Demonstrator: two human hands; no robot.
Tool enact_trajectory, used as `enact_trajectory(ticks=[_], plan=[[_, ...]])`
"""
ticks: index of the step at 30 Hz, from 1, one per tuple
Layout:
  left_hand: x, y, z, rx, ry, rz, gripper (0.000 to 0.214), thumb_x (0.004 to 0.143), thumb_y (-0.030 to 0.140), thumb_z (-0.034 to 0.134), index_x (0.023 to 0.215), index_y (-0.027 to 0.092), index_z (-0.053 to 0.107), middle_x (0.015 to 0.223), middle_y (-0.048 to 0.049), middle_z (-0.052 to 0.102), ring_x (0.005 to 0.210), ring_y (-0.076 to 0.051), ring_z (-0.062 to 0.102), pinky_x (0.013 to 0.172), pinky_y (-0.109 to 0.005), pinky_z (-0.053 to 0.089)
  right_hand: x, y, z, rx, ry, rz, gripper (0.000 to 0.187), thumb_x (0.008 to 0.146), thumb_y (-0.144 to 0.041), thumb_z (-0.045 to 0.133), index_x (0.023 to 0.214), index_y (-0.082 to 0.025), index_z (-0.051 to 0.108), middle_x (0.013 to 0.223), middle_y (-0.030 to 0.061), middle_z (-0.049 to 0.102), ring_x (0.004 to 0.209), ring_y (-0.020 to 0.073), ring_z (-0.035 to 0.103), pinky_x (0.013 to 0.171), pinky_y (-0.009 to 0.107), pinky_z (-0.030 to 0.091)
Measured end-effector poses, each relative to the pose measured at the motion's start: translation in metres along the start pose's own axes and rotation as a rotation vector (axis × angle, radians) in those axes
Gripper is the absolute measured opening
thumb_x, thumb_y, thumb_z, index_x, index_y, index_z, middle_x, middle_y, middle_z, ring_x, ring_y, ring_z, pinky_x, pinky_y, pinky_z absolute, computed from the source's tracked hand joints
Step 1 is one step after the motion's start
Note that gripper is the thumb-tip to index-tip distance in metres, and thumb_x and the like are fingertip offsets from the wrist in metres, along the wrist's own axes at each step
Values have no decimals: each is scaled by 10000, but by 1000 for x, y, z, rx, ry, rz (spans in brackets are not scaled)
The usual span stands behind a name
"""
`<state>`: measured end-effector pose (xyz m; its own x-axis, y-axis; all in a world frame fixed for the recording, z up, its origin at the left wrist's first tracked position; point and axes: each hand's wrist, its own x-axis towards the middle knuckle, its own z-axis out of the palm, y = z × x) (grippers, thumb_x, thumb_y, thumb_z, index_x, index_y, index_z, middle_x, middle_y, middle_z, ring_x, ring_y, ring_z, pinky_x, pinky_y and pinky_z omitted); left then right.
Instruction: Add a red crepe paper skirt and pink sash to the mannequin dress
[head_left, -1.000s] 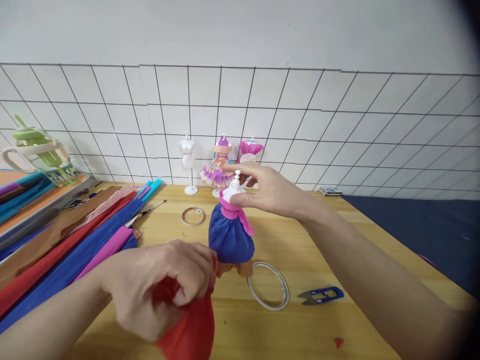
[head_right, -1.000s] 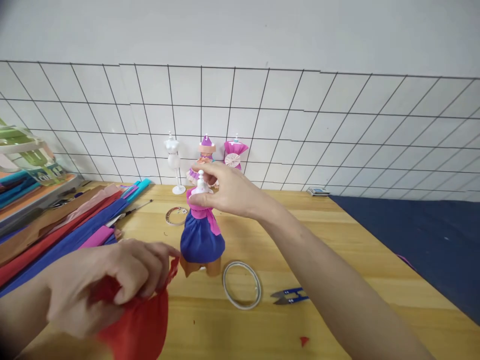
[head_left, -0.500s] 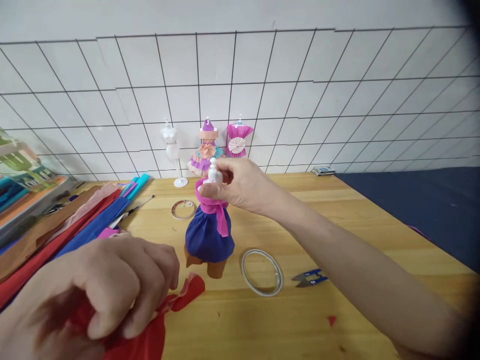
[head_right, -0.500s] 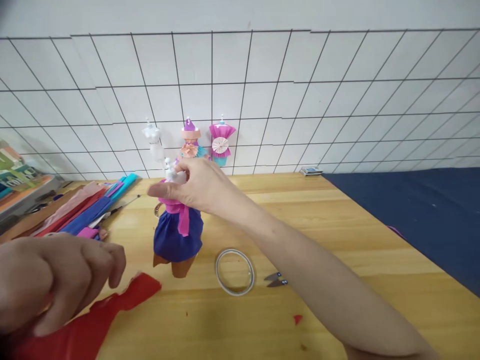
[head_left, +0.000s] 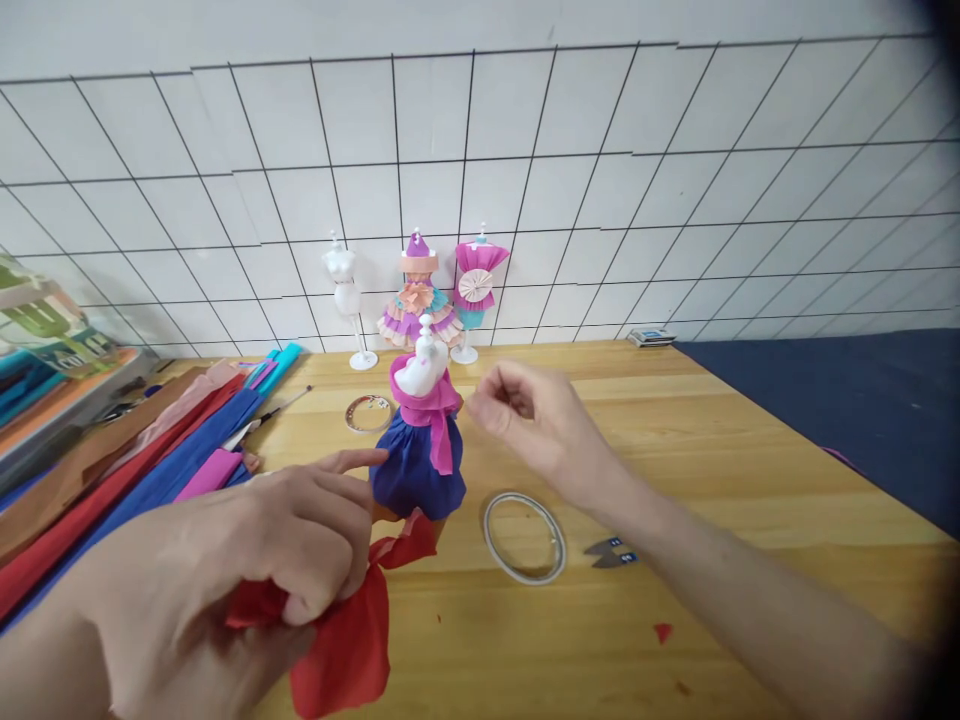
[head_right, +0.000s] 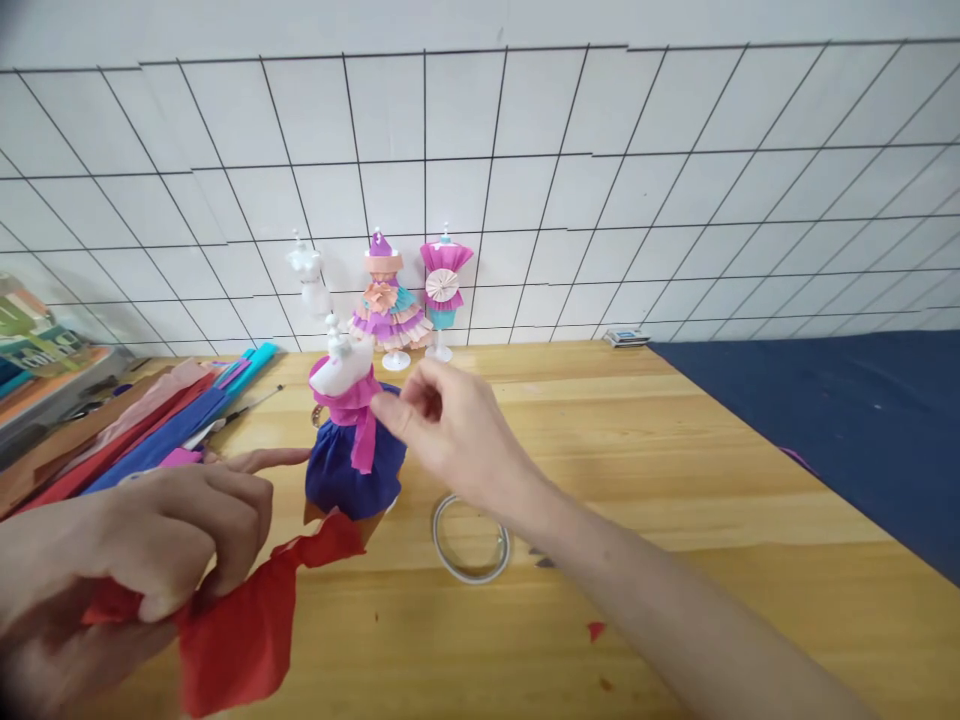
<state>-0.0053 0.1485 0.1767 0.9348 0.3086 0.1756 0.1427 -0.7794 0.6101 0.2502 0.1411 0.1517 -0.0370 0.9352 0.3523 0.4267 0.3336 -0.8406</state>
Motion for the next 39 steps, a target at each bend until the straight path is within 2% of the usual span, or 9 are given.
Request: enact_trajectory(ticks=[3,7,12,17,20,25,30,39], plan=[[7,4,-6,-23,-110,8,320,635,4,498,642,198,245,606,0,452,642,-160,410,701,-310,437,-12,1,13,-125,-33,46,310,780,-457,629,685,-221,452,618,-28,481,556,122,418,521,276,351],[19,7,-12,-49,-97,45,340,604,-17,489,633,202,231,592,-2,439,630,-166,416,690,-318,425,-12,-1,25,-305,-8,-10,295,733,-385,666,676,-226,424,654,-11,526,553,122,416,507,274,343],[27,5,-12,-77,-71,92,313,597,6,485,606,206,245,555,20,411,589,-152,426,697,-315,434,-6,0,26,-382,52,-78,211,742,-182,549,597,-221,401,558,-24,480,513,116,405,503,275,314],[31,0,-11,-90,-128,166,330,571,-9,473,627,211,233,574,32,394,575,-135,394,659,-301,421,-4,5,26,-326,162,-135,97,761,-190,563,682,-202,509,586,-25,507,520,120,432,512,272,337],[34,-2,-11,-102,-133,177,345,546,-24,463,635,213,229,588,30,390,604,-140,400,648,-300,407,-1,9,27,-294,203,-214,132,770,-173,555,655,-205,498,615,-20,489,549,126,449,523,269,360],[40,-3,-12,-149,-137,175,337,550,-26,452,617,216,228,588,25,380,594,-137,369,624,-303,393,4,12,27,-125,200,-334,196,756,-134,553,603,-211,459,782,35,577,746,168,564,648,293,435],[46,-2,-15,-153,-132,165,317,575,-7,458,609,217,235,583,22,375,584,-138,354,617,-311,387,8,17,23,94,129,-181,174,717,-164,559,577,-212,467,687,19,582,669,166,533,612,310,404],[43,-2,-14,-139,-142,148,308,601,6,460,609,215,235,586,13,401,594,-140,371,621,-305,401,16,22,16,401,29,18,151,668,-225,623,572,-202,509,700,17,618,649,159,540,604,314,406]])
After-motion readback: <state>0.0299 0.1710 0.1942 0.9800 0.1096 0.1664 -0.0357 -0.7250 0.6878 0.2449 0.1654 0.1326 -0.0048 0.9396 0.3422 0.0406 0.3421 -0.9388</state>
